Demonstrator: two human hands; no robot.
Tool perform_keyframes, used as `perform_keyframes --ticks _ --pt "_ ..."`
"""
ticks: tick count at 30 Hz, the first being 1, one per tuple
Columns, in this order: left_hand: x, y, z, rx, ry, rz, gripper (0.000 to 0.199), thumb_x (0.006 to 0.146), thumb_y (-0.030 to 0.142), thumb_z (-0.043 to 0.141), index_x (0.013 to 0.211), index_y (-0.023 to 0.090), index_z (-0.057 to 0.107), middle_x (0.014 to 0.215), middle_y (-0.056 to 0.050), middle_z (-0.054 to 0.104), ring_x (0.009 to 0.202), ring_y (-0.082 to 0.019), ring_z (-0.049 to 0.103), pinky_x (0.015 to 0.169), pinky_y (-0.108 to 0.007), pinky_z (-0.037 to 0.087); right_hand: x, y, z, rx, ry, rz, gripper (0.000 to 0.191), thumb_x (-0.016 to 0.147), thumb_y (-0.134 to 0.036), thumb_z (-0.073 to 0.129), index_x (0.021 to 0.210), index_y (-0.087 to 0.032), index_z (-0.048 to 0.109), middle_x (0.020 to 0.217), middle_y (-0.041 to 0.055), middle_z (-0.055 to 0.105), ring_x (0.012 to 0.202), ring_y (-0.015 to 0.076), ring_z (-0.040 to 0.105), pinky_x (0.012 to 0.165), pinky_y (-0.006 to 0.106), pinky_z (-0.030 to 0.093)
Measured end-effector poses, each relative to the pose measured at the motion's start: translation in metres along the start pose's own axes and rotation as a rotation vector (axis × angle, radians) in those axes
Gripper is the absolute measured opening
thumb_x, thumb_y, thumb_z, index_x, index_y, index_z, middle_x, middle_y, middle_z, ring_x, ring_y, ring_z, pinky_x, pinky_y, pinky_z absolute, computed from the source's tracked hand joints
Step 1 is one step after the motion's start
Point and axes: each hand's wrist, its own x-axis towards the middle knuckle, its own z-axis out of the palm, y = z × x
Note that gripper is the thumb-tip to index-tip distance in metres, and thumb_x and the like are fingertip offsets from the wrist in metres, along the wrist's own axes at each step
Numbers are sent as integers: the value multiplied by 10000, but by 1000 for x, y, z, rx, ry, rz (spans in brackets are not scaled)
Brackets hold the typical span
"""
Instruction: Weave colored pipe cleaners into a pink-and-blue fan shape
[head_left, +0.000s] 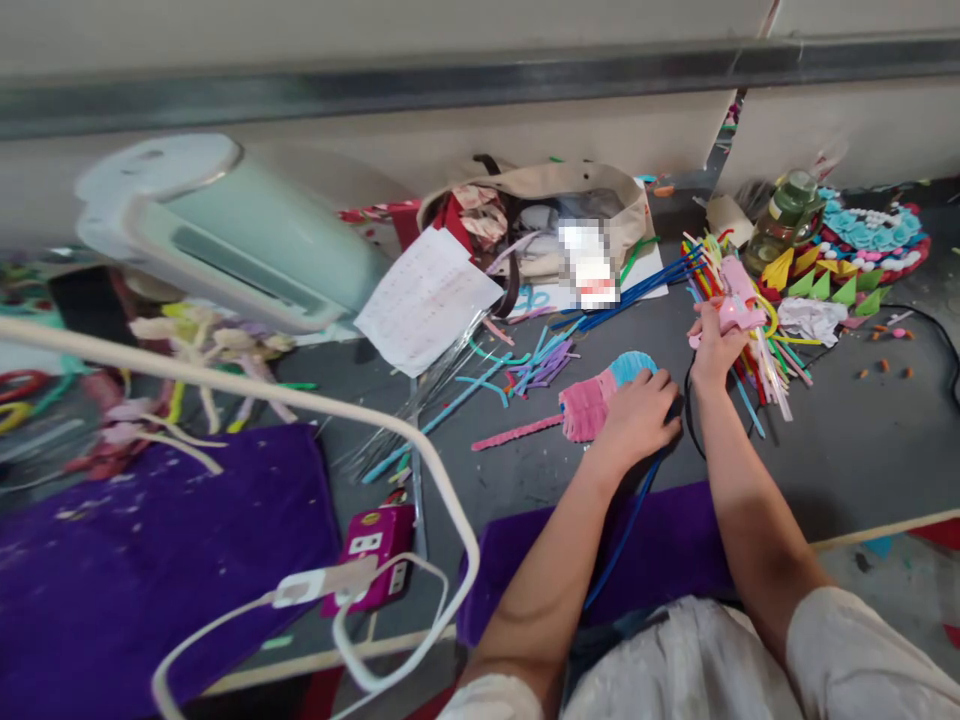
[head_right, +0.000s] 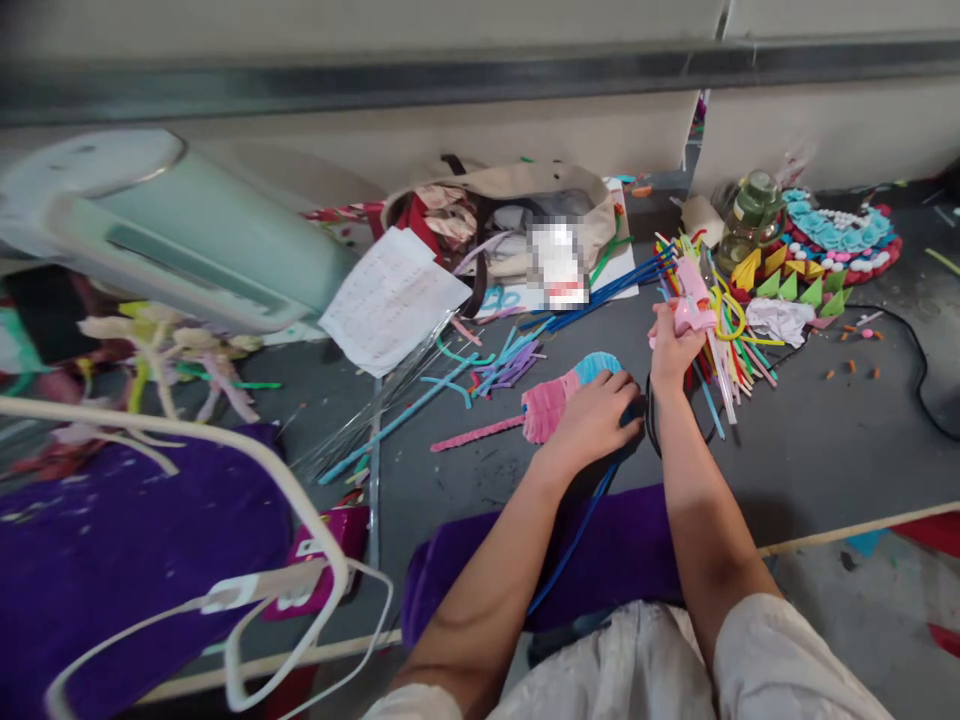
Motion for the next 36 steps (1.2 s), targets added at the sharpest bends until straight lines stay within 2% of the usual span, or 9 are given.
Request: perform_keyframes --ticks 6,11,15,18,21,27,32,36 --pt "-7 1 1 22 -31 36 329 856 409 572 1092 180 581 1164 -134 564 1096 -308 494 854 -439 457 9 5 -4 -121 -25 12 366 845 -501 476 942 -175 610 726 27 625 582 127 589 539 251 485" --pt "-14 -3 1 23 -25 121 367 868 418 559 1139 171 560 1254 -139 544 1122 -305 486 878 -437 453 11 -14 6 -27 96 -2 343 839 -491 454 907 -179 581 827 47 639 524 107 543 509 264 476" --pt "-15 -8 5 -25 -4 131 290 853 330 563 1087 161 582 1195 -144 569 1110 -294 488 892 -432 452 -5 -24 23 105 135 45 341 842 -490 466 970 -190 564 881 59 651 519 104 524 502 276 499" --pt "-18 -14 9 -52 -24 133 254 839 299 555 1030 144 617 1102 -161 591 1093 -308 487 875 -443 455 -24 -19 31 152 139 73 381 845 -524 467 1029 -203 557 902 59 655 534 110 543 488 277 506" --pt "-21 -20 12 -85 -10 142 262 830 309 560 1017 142 636 1091 -169 592 1114 -319 472 885 -457 453 -33 -11 32 133 161 70 396 836 -544 476 1031 -207 547 902 56 650 525 110 543 469 271 490" --pt "-18 -24 6 -138 30 183 404 829 345 581 1180 144 583 1301 -140 550 1161 -293 478 959 -435 437 -7 -7 14 -110 136 -105 411 853 -566 420 938 -186 552 818 41 640 544 117 580 520 265 484" --pt "-13 -18 -5 -105 -11 162 397 837 412 607 1129 143 598 1247 -132 586 1127 -292 514 902 -408 459 17 -3 9 -68 140 -152 336 799 -519 537 917 -205 551 799 32 641 557 122 570 554 278 499" --pt "-17 -16 -2 -118 13 142 492 824 513 624 1152 147 587 1298 -132 567 1143 -299 509 947 -420 443 20 0 11 -9 93 -130 281 770 -462 590 891 -215 532 797 15 643 487 91 494 497 255 469"
